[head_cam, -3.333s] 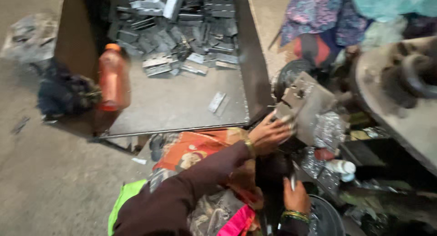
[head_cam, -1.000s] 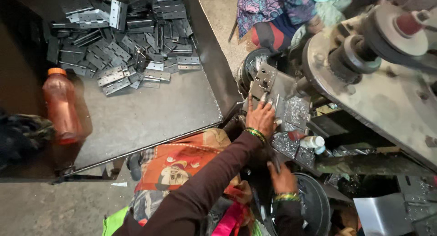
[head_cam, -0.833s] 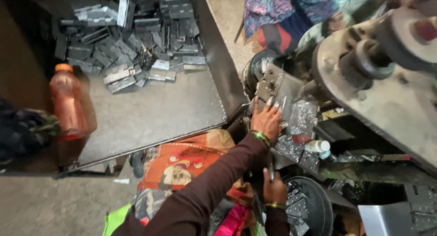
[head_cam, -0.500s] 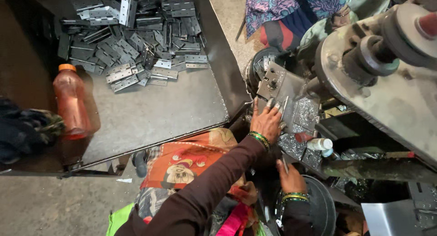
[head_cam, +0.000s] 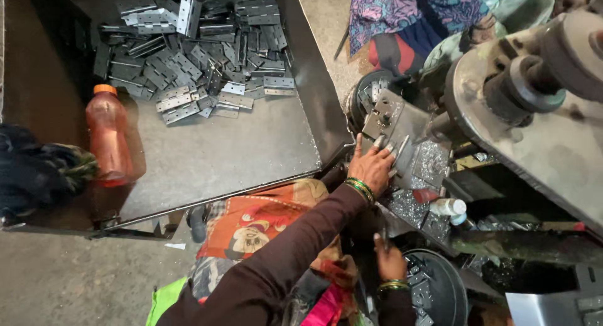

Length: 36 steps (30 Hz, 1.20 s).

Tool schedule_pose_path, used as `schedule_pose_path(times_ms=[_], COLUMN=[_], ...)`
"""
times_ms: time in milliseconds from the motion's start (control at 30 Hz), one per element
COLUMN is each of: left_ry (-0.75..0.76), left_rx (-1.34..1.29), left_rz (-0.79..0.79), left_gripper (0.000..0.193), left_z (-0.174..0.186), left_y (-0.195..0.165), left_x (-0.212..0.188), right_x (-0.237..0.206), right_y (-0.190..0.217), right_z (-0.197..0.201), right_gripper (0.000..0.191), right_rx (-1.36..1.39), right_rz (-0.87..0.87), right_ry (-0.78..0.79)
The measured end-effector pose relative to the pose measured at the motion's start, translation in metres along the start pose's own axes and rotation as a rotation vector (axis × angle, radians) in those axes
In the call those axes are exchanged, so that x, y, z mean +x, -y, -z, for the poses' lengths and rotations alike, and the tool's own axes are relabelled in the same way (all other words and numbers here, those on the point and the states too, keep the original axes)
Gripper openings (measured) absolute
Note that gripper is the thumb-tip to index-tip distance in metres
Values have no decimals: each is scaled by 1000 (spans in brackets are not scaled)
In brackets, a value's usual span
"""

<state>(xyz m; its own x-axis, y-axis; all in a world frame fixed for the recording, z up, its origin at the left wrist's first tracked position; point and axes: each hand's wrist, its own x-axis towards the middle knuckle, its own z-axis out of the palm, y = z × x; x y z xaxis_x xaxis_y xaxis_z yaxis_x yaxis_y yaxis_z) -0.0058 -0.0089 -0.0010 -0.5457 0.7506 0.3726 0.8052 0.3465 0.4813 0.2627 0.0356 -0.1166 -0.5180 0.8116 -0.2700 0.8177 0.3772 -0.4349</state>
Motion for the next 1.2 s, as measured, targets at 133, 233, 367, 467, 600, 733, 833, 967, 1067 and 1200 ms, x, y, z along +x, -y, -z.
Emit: schedule_pose_path(times_ms=[133, 233, 367, 467, 600, 733, 833, 967, 1067, 1200], left_ry=[58, 13, -105, 42, 12, -78, -30, 45, -63, 71], left_rx=[-5, 8, -4, 20, 45, 92, 108, -21, 126, 191], left_rz=[51, 63, 30, 49, 28, 45, 61, 94, 49, 78], left_gripper=[33, 31, 34, 31, 30, 35, 35, 39, 41, 40], left_z=[-2, -3, 0, 0, -10, -27, -33, -32, -29, -25], left_y=[-8, -12, -10, -6, 0, 0, -1, 2, 3, -3], left_x=[12, 18, 14, 12, 24, 41, 47, 46, 48, 60], right_x=[-8, -18, -27, -20, -1, -9, -24, -26, -19, -6], right_y=[19, 27, 18, 8, 14, 25, 25, 13, 9, 24], right_z=[42, 27, -20, -20, 26, 45, 9, -34, -17, 38], right_gripper=[70, 71, 72, 75, 73, 69, 71, 69, 71, 70], right_rx=[-175, -141, -15, 134, -26, -151, 4, -31, 15, -105], right_rz=[14, -30, -81, -33, 12, 19, -86, 7, -11, -16], right_ry=[-11, -31, -122, -24, 10, 6, -30, -110, -60, 23])
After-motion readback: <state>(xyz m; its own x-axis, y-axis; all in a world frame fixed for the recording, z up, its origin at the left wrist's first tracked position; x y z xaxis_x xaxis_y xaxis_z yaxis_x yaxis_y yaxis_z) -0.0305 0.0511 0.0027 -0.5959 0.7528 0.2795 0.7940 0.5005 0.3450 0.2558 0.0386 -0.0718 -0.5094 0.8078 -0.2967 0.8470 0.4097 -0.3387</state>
